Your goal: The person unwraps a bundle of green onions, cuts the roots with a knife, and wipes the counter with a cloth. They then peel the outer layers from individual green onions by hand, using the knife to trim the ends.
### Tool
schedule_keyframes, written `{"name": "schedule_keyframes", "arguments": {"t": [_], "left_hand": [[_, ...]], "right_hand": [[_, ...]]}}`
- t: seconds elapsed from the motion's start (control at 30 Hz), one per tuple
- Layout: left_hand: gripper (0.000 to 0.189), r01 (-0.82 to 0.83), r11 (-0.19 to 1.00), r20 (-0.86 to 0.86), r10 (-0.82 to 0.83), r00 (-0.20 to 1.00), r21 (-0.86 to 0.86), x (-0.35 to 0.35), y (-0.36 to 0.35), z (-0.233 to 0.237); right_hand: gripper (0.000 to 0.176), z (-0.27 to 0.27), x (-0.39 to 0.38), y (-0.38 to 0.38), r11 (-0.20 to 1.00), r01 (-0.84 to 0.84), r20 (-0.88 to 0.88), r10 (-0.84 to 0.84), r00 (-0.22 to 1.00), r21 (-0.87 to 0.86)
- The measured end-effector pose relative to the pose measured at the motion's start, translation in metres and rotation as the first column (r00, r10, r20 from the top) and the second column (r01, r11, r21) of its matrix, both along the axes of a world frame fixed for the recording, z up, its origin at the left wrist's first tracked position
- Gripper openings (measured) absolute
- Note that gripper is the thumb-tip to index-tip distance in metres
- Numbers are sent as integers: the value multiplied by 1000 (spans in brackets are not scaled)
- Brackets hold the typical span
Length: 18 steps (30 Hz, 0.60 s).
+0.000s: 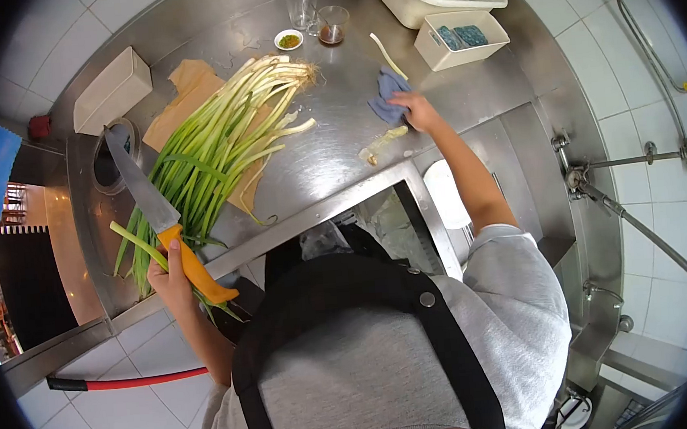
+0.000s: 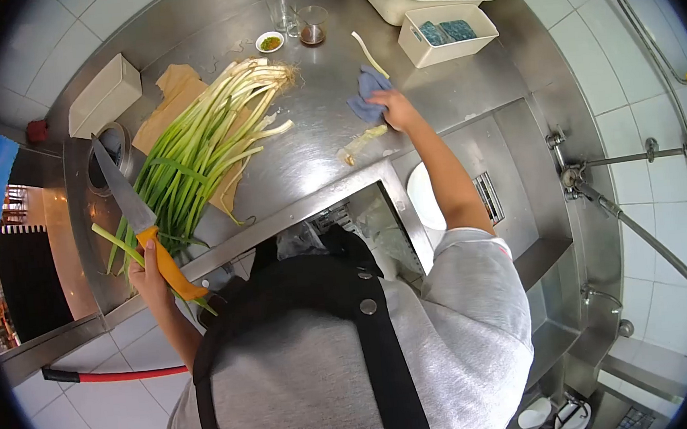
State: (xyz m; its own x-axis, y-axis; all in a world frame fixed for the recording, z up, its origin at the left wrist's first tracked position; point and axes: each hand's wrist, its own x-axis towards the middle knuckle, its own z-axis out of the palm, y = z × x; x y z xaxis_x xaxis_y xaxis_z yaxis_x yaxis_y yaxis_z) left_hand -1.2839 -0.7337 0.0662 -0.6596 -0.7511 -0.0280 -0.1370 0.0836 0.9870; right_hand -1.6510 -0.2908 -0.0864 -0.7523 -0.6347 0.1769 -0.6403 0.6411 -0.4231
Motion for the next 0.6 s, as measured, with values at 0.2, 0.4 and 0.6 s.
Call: {"name": "schedule_keyframes", "arguments": {"t": [0.2, 0.4, 0.6], "left_hand": [[17, -4, 1000, -4, 4, 1000, 12, 0, 3, -15], [19, -8, 1000, 41, 7, 999, 26, -1, -3, -9], [17, 30, 1000, 27, -30, 999, -6, -2, -2, -8]], "right_hand": [[56, 45, 66, 49, 993, -93, 459, 50, 887, 73], [46, 76, -12, 68, 880, 438, 259, -387, 885, -182], [37, -18, -5, 46, 742, 628, -239, -582, 777, 236]]}}
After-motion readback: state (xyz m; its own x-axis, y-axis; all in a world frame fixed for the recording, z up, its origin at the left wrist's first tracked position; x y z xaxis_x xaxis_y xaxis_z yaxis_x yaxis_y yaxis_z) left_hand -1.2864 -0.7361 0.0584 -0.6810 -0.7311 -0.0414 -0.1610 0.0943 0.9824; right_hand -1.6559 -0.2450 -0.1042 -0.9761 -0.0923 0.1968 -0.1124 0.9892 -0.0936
